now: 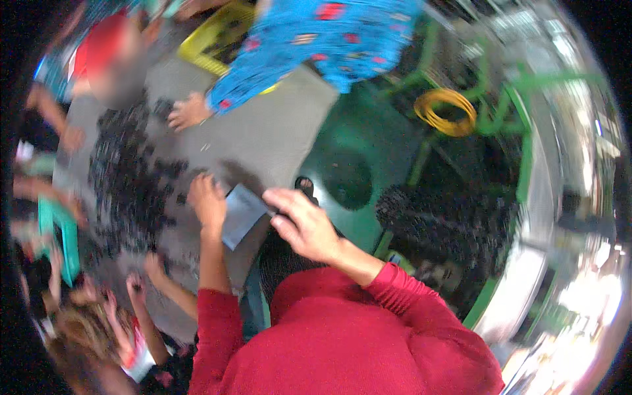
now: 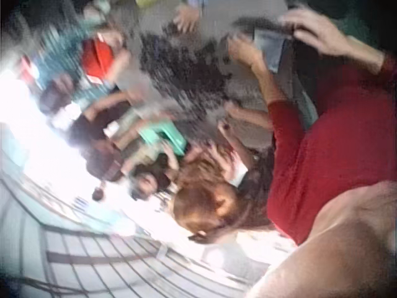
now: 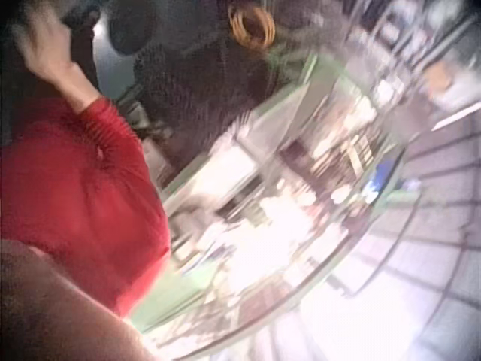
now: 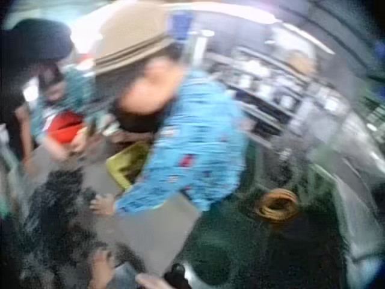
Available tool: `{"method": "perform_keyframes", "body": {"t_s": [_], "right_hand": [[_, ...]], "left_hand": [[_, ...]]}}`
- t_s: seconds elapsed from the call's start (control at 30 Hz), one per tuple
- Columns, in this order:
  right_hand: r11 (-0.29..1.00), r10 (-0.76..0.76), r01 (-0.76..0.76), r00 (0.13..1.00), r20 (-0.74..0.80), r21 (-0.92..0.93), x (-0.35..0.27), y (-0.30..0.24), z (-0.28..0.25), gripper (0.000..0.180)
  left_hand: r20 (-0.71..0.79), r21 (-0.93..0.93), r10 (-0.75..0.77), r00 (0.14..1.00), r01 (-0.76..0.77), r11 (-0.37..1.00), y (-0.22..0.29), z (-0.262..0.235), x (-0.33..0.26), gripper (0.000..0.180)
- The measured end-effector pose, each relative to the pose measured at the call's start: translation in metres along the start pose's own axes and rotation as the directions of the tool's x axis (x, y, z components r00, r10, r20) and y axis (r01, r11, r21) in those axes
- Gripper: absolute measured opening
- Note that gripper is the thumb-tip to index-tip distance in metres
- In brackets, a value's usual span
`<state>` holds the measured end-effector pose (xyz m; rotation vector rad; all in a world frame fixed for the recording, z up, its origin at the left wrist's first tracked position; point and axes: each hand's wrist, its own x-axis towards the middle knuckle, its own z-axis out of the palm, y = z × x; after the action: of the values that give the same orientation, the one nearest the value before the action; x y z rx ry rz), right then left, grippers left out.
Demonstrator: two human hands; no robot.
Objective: The person attaches small black rectangular objects to metal rings and hangs them on a vertical rotating rack. They also gather loose metal rings from the table and sort the assembled items into piles.
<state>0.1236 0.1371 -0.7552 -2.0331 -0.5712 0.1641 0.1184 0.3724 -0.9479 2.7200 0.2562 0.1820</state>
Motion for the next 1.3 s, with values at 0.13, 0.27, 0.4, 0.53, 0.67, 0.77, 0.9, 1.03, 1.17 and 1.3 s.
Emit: {"method": "perform_keyframes", "body": {"t_s": [0.13, 0.27, 0.4, 0.53, 0.67, 0.77, 0.9, 1.03, 1.17, 1.3], "right_hand": [[0.992, -0.109, 0.09, 0.966, -0.236, -0.091, -0.044, -0.045, -0.09, 0.041], [0.78, -0.23, -0.17, 0.818, -0.528, -0.603, -0.133, -0.089, -0.198, 0.037], [0.805, -0.331, -0.486, 0.106, -0.938, -0.339, -0.244, -0.095, -0.289, 0.027], [0.9, 0.074, -0.433, 0.028, -0.997, 0.055, -0.322, -0.058, -0.375, 0.061], [0.896, 0.36, -0.361, 0.256, -0.897, 0.257, -0.332, -0.017, -0.43, 0.087], [0.964, 0.265, -0.084, 0.435, -0.86, 0.254, -0.318, 0.022, -0.452, 0.088], [0.934, 0.312, 0.041, 0.387, -0.868, 0.355, -0.299, 0.026, -0.454, 0.032], [0.89, 0.375, 0.112, 0.372, -0.849, 0.442, -0.296, 0.014, -0.466, 0.016], [0.885, 0.399, 0.106, 0.329, -0.856, 0.454, -0.304, -0.004, -0.476, 0.015], [0.893, 0.374, 0.13, 0.317, -0.872, 0.43, -0.289, -0.016, -0.495, 0.022]], "left_hand": [[0.02, -0.032, 0.176, 0.984, -0.175, 0.984, 0.032, -0.02, 0.001, 0.025], [0.147, -0.19, 0.238, 0.96, -0.209, 0.959, 0.048, -0.027, -0.035, 0.022], [0.27, -0.271, 0.266, 0.926, -0.192, 0.943, 0.108, -0.042, -0.059, 0.019], [0.236, -0.394, 0.36, 0.903, -0.25, 0.885, 0.165, -0.02, -0.072, 0.014], [0.193, -0.49, 0.411, 0.891, -0.275, 0.827, 0.243, -0.003, -0.08, 0.014], [0.13, -0.535, 0.435, 0.891, -0.306, 0.787, 0.288, -0.003, -0.091, 0.014], [0.136, -0.493, 0.365, 0.921, -0.257, 0.831, 0.314, -0.009, -0.111, 0.012], [0.162, -0.455, 0.366, 0.916, -0.26, 0.852, 0.33, 0.0, -0.133, 0.013], [0.145, -0.493, 0.378, 0.914, -0.264, 0.829, 0.334, 0.001, -0.146, 0.01], [0.071, -0.455, 0.354, 0.933, -0.285, 0.843, 0.292, 0.014, -0.135, 0.01]]}}
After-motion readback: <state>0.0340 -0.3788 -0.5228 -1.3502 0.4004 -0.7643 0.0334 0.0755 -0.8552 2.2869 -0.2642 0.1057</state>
